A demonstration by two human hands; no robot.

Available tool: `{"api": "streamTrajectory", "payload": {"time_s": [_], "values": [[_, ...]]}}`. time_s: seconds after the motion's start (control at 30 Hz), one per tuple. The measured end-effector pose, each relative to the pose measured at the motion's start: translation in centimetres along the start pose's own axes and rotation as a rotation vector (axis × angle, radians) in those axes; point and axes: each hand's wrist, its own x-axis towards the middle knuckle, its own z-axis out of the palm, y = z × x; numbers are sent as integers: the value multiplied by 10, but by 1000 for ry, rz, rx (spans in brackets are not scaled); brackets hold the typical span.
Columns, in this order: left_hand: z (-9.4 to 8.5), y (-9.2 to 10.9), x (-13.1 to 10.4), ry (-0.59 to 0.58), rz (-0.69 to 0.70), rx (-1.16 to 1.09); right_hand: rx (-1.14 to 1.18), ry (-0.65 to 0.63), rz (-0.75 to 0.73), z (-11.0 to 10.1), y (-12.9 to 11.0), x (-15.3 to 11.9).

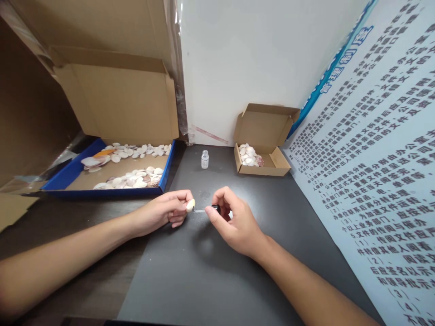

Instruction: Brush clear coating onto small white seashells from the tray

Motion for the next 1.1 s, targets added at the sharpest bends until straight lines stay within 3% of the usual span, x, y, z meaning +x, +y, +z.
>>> {"api": "streamTrajectory", "payload": {"time_s": [0.67,1.1], "values": [[2,1,0,9,5,-14,-83,104,-42,1,1,2],[1,1,0,0,6,-14,-41,75,-45,1,2,1]]}}
